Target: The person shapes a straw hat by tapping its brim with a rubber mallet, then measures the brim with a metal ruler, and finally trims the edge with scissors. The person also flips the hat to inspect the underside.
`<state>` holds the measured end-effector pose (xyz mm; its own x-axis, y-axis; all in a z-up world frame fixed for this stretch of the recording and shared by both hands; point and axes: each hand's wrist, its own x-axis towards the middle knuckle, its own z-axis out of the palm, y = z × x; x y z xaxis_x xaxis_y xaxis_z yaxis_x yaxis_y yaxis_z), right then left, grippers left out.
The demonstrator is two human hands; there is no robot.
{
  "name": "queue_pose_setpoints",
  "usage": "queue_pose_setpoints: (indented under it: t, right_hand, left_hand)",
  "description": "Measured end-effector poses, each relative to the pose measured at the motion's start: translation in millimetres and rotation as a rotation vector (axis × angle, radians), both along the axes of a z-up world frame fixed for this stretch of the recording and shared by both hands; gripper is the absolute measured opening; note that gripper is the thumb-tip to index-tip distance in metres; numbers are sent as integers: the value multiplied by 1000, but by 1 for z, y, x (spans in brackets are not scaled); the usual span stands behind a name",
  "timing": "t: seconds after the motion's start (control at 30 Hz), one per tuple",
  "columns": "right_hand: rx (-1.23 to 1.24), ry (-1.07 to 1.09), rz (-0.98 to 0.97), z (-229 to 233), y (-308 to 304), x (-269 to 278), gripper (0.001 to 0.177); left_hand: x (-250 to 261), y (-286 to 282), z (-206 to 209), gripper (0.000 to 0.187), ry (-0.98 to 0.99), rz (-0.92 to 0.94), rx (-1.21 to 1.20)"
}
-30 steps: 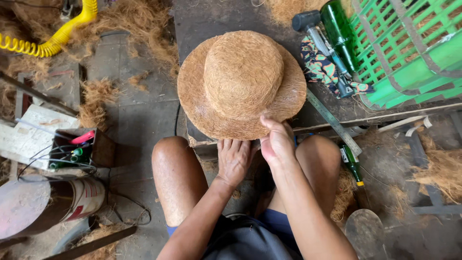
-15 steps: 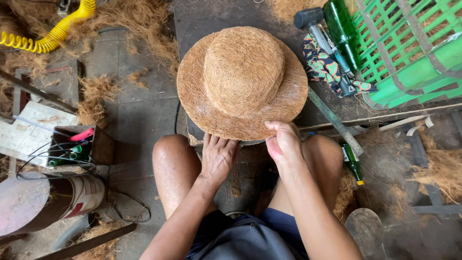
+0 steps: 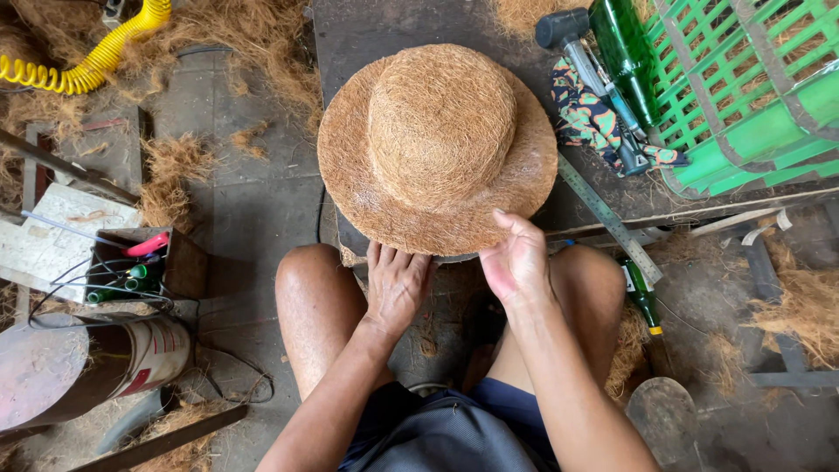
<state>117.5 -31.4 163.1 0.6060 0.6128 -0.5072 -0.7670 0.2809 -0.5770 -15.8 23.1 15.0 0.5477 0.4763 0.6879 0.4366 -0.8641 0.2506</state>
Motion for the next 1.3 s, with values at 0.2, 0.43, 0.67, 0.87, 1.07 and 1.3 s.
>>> queue_pose_setpoints:
  t: [0.2,0.43,0.67,0.87,1.07,1.3]
  right_hand:
    - [1,1,158,-30,-2,17,44]
    - [41,8,220,3,-3,2,82]
    - [81,87,213,-16,1,0,58]
    - [124,139,200,-47,-3,7,26]
    - [124,107,198,-41,-2,3,13]
    - [20,51,19,0,-3,-9,34]
  left_hand:
    - [-1,-2,-3,30,-10,-8,9]
    - [0,-14,1,27,-9,-2,9]
    - [15,-9,-21,32,5,16,21]
    - [15,-8,-17,32,-1,7,14]
    - [13,-5,-1,21,1,19,7]
    - [11,1,-9,27,20,16,17]
